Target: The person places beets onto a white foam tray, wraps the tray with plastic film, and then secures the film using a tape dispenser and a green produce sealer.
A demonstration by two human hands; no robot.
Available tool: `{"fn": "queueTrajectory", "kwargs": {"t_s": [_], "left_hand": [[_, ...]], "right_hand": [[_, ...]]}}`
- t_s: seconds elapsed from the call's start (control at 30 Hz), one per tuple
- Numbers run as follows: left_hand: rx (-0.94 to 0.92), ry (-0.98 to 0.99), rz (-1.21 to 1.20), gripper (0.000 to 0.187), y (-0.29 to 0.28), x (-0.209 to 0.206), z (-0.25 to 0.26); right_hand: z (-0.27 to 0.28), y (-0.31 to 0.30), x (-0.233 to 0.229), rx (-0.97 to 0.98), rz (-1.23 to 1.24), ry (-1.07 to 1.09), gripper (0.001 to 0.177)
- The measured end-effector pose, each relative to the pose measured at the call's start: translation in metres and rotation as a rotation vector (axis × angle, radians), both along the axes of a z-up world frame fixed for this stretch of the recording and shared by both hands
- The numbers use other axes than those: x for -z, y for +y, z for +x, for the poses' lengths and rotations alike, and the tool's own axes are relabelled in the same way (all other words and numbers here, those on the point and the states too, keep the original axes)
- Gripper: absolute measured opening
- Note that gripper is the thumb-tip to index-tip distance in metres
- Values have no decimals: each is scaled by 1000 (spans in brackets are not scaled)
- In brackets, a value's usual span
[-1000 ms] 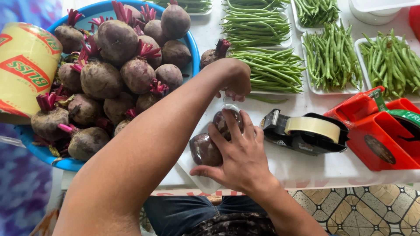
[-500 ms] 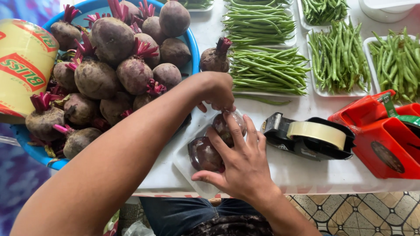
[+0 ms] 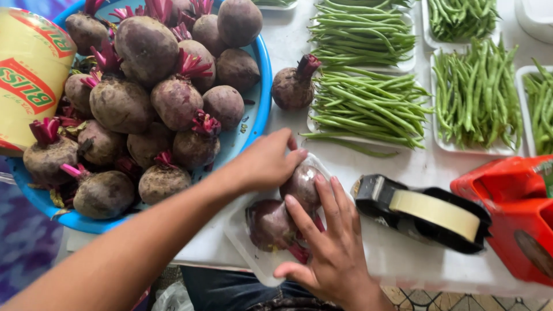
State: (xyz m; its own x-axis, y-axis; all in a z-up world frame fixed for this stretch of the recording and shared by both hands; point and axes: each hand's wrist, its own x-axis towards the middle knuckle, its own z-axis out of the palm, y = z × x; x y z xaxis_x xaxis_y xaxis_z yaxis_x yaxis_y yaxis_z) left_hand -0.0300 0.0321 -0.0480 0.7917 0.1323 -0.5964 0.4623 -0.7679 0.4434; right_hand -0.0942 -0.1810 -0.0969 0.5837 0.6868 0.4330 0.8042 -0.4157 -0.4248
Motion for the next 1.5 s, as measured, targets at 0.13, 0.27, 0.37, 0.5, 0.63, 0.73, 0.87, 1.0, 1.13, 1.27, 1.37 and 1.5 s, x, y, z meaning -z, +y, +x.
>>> {"fn": "queueTrajectory", "kwargs": {"t_s": [0.13, 0.27, 0.37, 0.5, 0.63, 0.73, 0.87, 1.0, 1.13, 1.27, 1.37, 1.5], "left_hand": [[-172, -322, -128, 26, 5, 7, -44], [133, -719, -209, 47, -5, -12, -68], [195, -519, -456, 58, -3, -9, -80], [184, -639, -226, 47, 5, -17, -60], [428, -693, -285, 36, 2, -9, -31], [596, -580, -395, 53, 4, -8, -11], [746, -518, -342, 56, 1, -7, 3], [809, -323, -161, 71, -9, -19, 17], [632, -171, -345, 67, -4, -8, 23], [558, -668, -448, 60, 12, 8, 10], [526, -522, -354, 73, 12, 15, -34], [212, -585, -311, 61, 7, -16, -74]], "right_hand": [[2, -4, 7, -40, 62, 6, 93], [0, -2, 14, 25, 79, -47, 83], [0, 9, 14, 106, 106, -124, 34], [2, 13, 21, 135, 132, -177, 27], [-1, 14, 24, 154, 106, -151, 31], [-1, 7, 23, 135, 62, -161, 33], [-3, 11, 6, 131, 48, -55, 37], [-5, 4, 19, 84, 91, -26, 51], [-3, 4, 20, 29, 71, -129, 83], [-9, 3, 13, 48, 0, -142, 100], [-11, -3, 18, 18, -12, -127, 103], [-15, -3, 9, -3, 5, -122, 97]]}}
